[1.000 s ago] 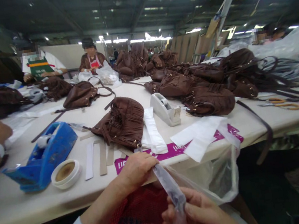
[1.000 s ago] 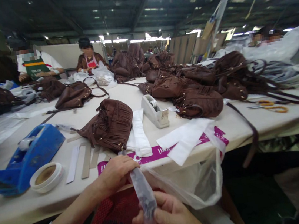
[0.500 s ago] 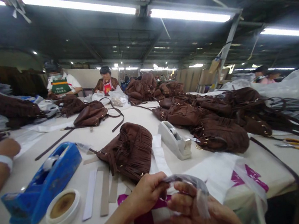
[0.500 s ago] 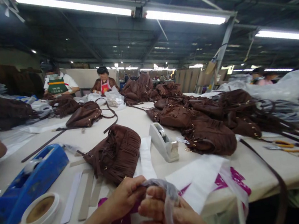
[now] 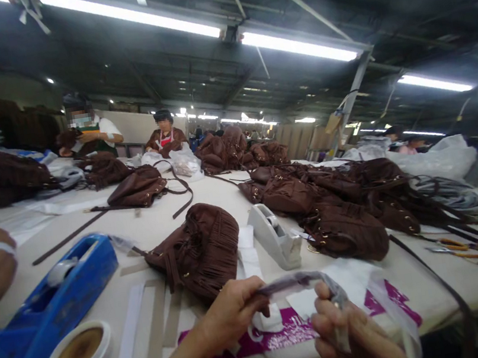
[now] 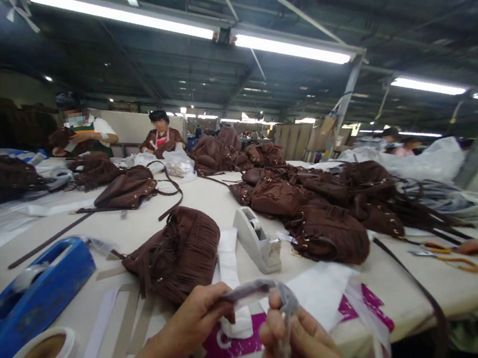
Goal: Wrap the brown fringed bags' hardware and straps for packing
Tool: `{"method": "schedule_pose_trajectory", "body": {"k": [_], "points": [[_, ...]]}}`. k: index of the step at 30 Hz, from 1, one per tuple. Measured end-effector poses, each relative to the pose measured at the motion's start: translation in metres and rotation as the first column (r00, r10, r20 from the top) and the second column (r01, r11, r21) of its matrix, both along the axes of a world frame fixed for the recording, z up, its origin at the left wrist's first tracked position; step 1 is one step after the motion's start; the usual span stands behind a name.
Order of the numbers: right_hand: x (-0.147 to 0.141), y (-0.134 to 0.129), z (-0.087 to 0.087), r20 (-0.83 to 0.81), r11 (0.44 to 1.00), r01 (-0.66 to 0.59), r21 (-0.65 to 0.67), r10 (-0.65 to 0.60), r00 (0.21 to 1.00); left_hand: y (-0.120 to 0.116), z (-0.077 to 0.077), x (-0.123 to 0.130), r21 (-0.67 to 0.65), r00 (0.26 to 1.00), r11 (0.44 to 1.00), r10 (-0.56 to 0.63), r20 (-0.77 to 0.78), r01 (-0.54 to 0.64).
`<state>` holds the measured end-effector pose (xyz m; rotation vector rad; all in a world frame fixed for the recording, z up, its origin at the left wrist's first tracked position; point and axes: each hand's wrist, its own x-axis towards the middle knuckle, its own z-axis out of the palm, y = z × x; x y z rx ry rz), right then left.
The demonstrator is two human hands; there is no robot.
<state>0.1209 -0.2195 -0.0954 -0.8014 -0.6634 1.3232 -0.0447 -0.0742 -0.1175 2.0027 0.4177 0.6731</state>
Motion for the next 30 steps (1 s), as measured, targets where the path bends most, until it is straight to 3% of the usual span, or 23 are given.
{"method": "schedule_pose_trajectory", "body": {"k": [4, 7, 9, 11, 12, 14, 16, 17, 18, 20, 22, 26, 30], "points": [[-0.013, 0.044, 0.004, 0.078, 0.970, 0.228, 0.081, -0.234, 0.969, 0.009, -0.003, 0.000, -0.077, 0.996, 0.994, 0.077, 0.042, -0.074], [-0.020, 0.077, 0.002, 0.218, 0.918, 0.342, 0.200, -0.382, 0.898, 0.017, 0.003, -0.001, -0.222, 1.000, 0.975, 0.015, 0.020, -0.011], [-0.019, 0.094, -0.002, 0.372, 0.882, 0.358, 0.307, -0.457, 0.808, 0.025, 0.007, -0.002, -0.310, 0.999, 0.950, -0.040, -0.001, 0.038], [-0.014, 0.107, -0.007, 0.568, 0.852, 0.321, 0.414, -0.517, 0.640, 0.033, 0.009, -0.004, -0.401, 0.997, 0.913, -0.078, 0.003, 0.072], [-0.009, 0.112, -0.010, 0.666, 0.839, 0.260, 0.478, -0.539, 0.515, 0.037, 0.009, -0.004, -0.449, 0.995, 0.889, -0.097, 0.016, 0.094], [0.003, 0.122, -0.016, 0.770, 0.788, 0.018, 0.616, -0.607, 0.198, 0.044, 0.007, -0.003, -0.539, 0.990, 0.830, -0.130, 0.056, 0.139], [0.015, 0.131, -0.019, 0.697, 0.688, -0.295, 0.663, -0.712, -0.093, 0.050, 0.003, -0.001, -0.604, 0.986, 0.780, -0.141, 0.087, 0.165], [0.020, 0.136, -0.020, 0.625, 0.641, -0.420, 0.643, -0.756, -0.196, 0.052, 0.001, 0.001, -0.628, 0.985, 0.759, -0.137, 0.102, 0.170], [0.024, 0.139, -0.020, 0.557, 0.612, -0.508, 0.606, -0.783, -0.277, 0.054, -0.001, 0.003, -0.652, 0.984, 0.737, -0.129, 0.119, 0.176], [0.028, 0.145, -0.017, 0.472, 0.615, -0.606, 0.505, -0.784, -0.403, 0.059, -0.004, 0.006, -0.698, 0.981, 0.690, -0.115, 0.155, 0.191], [0.029, 0.148, -0.013, 0.428, 0.619, -0.669, 0.410, -0.779, -0.458, 0.063, -0.008, 0.007, -0.742, 0.976, 0.635, -0.111, 0.190, 0.217], [0.025, 0.152, -0.005, 0.413, 0.545, -0.772, 0.326, -0.817, -0.402, 0.070, -0.015, 0.002, -0.792, 0.950, 0.525, -0.162, 0.267, 0.312], [0.020, 0.152, -0.001, 0.409, 0.545, -0.784, 0.297, -0.815, -0.411, 0.076, -0.022, -0.003, -0.842, 0.926, 0.386, -0.149, 0.348, 0.378]]}}
